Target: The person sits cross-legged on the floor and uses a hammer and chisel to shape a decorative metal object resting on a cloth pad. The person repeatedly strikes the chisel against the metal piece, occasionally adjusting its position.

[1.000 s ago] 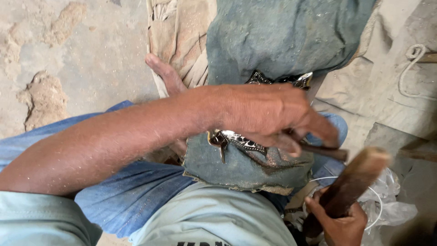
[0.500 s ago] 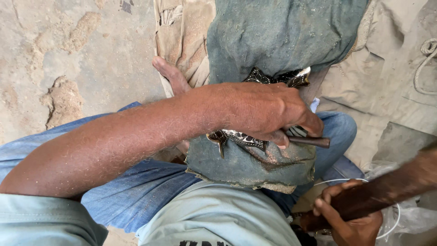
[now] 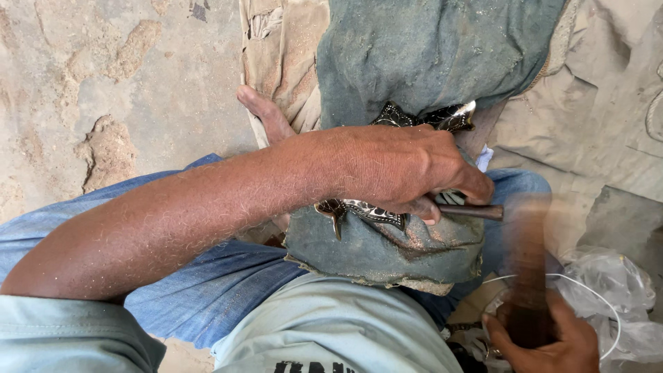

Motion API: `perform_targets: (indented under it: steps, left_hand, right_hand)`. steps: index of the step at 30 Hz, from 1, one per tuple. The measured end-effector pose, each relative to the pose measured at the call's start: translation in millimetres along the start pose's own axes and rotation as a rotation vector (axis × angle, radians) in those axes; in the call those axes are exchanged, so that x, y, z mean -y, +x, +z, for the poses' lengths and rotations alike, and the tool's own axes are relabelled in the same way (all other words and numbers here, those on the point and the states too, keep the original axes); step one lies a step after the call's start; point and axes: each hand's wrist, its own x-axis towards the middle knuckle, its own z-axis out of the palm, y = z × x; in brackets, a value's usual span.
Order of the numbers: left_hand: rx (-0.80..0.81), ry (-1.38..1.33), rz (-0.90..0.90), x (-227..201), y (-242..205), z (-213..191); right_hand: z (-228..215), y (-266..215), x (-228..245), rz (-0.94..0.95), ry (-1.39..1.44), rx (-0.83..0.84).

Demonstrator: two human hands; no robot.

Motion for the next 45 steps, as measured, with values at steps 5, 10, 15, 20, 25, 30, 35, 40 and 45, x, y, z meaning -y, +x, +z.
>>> perform_targets:
  steps: [5, 10, 15, 20, 25, 30, 35, 40, 45]
  left_hand:
    - [-0.003, 0.004, 0.032, 3, 1, 1]
    - [0.013, -0.026, 0.028, 2, 2, 0]
    - [-0.022, -0.025, 0.065, 2, 2, 0]
    - [0.047, -0.036, -0.001, 1, 1, 0]
    - [0.062, -0.025, -0.007, 2, 2, 1]
    - [0.126, -0.043, -0.067, 3, 2, 1]
    - [0.075, -0.035, 0.055, 1, 1, -2]
    - [0.079, -0.023, 0.054, -8, -1, -11]
    - [-0.060, -0.084, 0.156, -7, -3, -6]
  right_hand:
    - [10, -4, -3, -0.015, 0.088, -0.104]
    - [19, -9, -14, -0.063, 0.180, -0.158]
    - [22, -4, -26, -0.061, 0.288, -0.174]
    - [19, -8, -19, -0.081, 0.120, -0.169]
    - [20, -6, 3, -0.132, 0.089, -0.199]
    - [16, -7, 5, -0.174, 0.035, -0.223]
    - [12, -11, -12, -0.150, 0.152, -0.187]
    - [34, -4, -22, -0.067, 0.113, -0.109]
    - [49, 1, -24, 0.096, 0.307, -0.037]
